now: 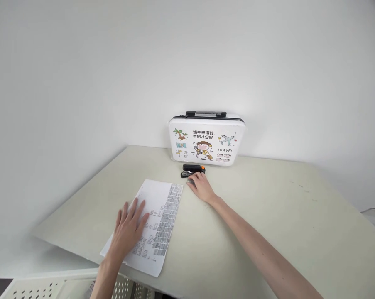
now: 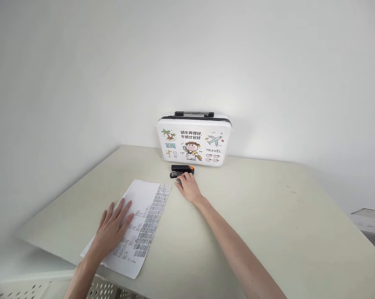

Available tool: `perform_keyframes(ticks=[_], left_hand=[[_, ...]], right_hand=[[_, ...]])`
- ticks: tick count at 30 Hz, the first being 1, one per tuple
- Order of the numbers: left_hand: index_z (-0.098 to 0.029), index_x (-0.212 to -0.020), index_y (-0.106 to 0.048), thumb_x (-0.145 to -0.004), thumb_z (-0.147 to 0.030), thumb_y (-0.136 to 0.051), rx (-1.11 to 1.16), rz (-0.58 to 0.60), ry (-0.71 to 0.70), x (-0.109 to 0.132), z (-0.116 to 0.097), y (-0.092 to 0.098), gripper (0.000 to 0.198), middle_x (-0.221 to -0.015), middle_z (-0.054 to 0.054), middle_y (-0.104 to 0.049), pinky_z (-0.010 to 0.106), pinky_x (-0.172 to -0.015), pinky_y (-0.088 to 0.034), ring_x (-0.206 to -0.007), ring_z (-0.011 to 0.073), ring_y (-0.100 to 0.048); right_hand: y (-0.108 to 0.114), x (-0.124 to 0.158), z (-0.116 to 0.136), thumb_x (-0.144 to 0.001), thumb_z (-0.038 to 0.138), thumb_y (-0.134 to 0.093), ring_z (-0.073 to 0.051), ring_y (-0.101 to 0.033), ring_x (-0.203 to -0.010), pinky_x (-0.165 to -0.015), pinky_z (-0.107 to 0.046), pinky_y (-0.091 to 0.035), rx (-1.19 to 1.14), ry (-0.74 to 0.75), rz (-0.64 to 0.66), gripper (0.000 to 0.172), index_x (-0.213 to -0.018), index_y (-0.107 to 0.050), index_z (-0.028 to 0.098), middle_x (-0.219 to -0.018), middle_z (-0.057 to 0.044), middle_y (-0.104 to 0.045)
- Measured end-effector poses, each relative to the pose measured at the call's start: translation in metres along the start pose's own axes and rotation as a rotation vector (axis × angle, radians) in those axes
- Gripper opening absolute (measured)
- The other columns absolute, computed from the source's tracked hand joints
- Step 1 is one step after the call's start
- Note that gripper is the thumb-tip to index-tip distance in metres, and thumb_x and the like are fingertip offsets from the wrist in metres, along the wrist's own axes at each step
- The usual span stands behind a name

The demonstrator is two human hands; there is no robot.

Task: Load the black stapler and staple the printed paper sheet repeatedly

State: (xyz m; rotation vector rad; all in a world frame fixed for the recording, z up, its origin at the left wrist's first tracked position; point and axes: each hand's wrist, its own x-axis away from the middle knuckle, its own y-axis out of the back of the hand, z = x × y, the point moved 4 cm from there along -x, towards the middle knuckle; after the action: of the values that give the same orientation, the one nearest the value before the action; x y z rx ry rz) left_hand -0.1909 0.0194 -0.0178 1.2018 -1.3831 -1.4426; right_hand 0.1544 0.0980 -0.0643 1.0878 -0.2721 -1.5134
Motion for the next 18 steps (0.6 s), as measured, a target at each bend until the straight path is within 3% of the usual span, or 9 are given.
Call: perform_keyframes(ticks=[6, 12, 18], left_hand=[[-0.032, -0.163, -0.040, -0.108, -0.054, -0.033, -0.033, -0.052, -0.025, 0.015, 0.008, 0.001, 0.060, -0.171, 0.001, -0.031, 0.058, -0.128, -0.024, -0.159, 0.0321, -0.025], [-0.032, -0.163, -0.041, -0.108, -0.052, -0.032, -0.033, -0.101, 0.010, 0.030, 0.028, -0.002, 0.059, -0.171, 0.000, -0.033, 0.057, -0.129, -0.023, -0.159, 0.0312, -0.028], [-0.029, -0.162, -0.044, -0.109, -0.051, -0.031, -0.045, -0.117, 0.031, 0.037, 0.027, -0.002, 0.059, -0.171, 0.002, -0.033, 0.057, -0.129, -0.023, -0.159, 0.0315, -0.026]], right_hand=[[-0.017, -0.012, 0.015, -0.106, 0.031, -0.057, -0.028, -0.057, -0.115, -0.103, -0.047, -0.051, -0.051, 0.094, 0.042, 0.023, -0.124, -0.069, 0.024, -0.117, -0.011, -0.062], [-0.050, -0.036, 0.040, -0.105, 0.031, -0.061, -0.025, -0.064, -0.117, -0.102, -0.046, -0.054, -0.085, 0.182, 0.070, 0.024, -0.126, -0.067, 0.022, -0.128, -0.009, -0.066], [-0.068, -0.069, 0.060, -0.102, 0.037, -0.067, -0.024, -0.069, -0.112, -0.094, -0.046, -0.059, -0.122, 0.212, 0.046, 0.035, -0.132, -0.064, 0.020, -0.135, -0.010, -0.065]])
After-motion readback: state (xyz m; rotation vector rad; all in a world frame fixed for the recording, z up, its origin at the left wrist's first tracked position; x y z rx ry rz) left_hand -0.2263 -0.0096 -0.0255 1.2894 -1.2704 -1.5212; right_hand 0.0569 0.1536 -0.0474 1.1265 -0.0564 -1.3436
